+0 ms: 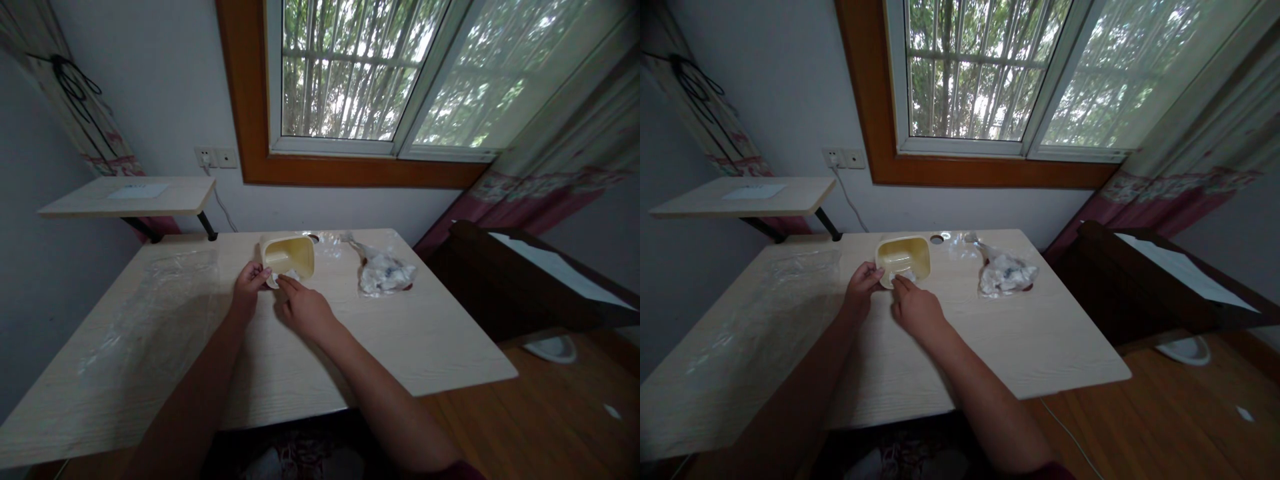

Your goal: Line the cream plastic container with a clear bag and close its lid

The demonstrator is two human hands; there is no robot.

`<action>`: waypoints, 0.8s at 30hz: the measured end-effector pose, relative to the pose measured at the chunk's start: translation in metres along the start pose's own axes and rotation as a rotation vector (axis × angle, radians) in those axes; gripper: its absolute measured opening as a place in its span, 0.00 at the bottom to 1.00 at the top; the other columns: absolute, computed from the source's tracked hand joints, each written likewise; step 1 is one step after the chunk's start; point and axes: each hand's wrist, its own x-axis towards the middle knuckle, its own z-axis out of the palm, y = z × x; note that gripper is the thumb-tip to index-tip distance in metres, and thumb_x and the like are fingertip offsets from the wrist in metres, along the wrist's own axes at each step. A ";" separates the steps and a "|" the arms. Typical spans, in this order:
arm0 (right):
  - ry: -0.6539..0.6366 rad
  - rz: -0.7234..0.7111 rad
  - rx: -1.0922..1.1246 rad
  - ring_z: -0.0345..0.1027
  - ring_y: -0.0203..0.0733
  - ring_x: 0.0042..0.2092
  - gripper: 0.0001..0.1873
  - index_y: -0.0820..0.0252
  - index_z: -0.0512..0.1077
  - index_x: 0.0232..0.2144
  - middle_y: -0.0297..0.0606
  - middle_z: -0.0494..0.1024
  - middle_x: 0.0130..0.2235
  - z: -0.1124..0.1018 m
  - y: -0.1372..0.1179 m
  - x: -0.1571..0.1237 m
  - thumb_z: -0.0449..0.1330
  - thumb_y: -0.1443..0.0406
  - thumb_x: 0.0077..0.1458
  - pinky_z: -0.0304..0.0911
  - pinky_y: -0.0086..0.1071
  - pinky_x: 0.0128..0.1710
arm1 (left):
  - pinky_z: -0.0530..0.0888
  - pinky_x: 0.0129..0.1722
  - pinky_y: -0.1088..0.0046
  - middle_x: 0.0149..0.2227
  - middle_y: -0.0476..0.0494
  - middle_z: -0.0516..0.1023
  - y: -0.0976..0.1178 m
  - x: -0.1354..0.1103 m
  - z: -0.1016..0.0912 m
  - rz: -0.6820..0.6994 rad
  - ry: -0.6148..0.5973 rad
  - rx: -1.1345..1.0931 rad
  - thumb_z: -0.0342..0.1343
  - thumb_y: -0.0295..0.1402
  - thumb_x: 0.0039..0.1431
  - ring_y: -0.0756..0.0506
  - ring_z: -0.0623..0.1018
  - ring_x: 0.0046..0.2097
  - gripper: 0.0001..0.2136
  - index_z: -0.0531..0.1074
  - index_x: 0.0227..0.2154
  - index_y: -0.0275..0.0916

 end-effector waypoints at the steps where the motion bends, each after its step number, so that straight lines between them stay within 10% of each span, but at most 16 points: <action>1: -0.007 0.022 -0.016 0.72 0.48 0.59 0.34 0.56 0.57 0.70 0.41 0.59 0.72 -0.001 0.003 0.000 0.51 0.65 0.62 0.71 0.40 0.55 | 0.76 0.29 0.74 0.27 0.51 0.73 0.000 0.000 0.000 0.003 0.000 0.000 0.70 0.46 0.46 0.50 0.75 0.28 0.20 0.68 0.30 0.38; 24: -0.006 0.059 -0.071 0.74 0.50 0.57 0.34 0.57 0.58 0.69 0.43 0.60 0.71 -0.005 0.006 0.002 0.51 0.65 0.61 0.72 0.43 0.53 | 0.74 0.27 0.75 0.26 0.52 0.72 0.001 0.002 -0.004 0.016 0.026 -0.016 0.69 0.47 0.47 0.50 0.75 0.28 0.19 0.69 0.30 0.39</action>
